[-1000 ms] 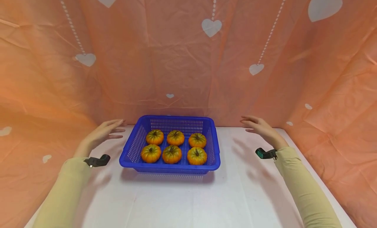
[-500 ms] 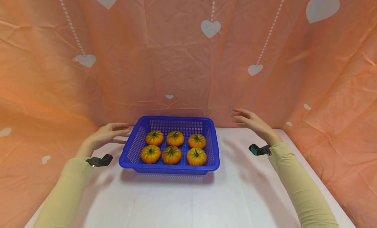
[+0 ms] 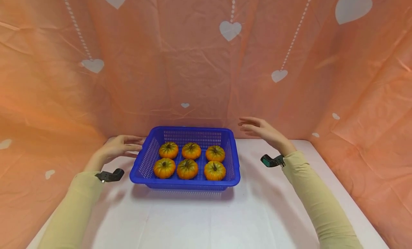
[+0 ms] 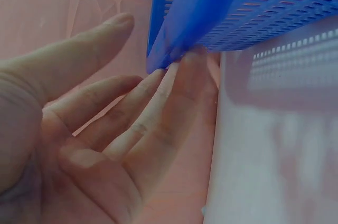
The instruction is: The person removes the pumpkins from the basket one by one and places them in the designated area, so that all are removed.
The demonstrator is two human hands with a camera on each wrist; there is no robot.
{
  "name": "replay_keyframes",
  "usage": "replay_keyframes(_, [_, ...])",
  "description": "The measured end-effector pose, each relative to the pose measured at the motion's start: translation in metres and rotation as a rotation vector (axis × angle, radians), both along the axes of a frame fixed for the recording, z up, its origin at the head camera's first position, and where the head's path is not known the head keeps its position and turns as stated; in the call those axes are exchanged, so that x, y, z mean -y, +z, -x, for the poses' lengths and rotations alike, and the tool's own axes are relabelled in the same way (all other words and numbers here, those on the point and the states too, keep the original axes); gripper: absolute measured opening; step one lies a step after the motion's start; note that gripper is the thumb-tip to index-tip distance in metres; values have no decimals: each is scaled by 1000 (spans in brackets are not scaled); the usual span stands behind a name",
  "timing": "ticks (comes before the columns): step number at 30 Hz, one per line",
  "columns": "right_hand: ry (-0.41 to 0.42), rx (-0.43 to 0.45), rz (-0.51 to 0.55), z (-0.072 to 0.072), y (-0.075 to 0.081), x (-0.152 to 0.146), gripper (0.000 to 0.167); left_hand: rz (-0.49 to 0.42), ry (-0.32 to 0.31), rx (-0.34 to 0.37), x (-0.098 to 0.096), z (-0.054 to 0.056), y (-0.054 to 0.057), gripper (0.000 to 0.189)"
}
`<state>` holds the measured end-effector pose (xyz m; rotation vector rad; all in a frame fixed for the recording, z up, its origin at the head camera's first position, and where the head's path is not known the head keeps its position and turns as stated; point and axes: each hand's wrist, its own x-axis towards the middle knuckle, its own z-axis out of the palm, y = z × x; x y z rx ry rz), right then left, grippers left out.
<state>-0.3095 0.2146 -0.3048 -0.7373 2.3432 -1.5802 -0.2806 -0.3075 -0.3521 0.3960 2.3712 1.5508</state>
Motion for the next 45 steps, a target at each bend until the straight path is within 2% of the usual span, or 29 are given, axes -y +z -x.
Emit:
replay_keyframes(9, [73,40,-8,10,2,24,56,57,42,-1,-3,-1,-1,63])
replay_keyframes(16, [110,40,-21,14,3,39,49,128,40,4,-7,1,-3,61])
replay_keyframes(26, [140,50,-100,19,3,58,50,135,40,2,-7,2,-4,60])
replay_keyframes(38, [193,40,-100,35,-15,78,47,162,32,0,-9,3,-4,60])
replay_keyframes(45, [209,-40,-213,38,-23,88,47,150,22,-1,-7,4,-5,60])
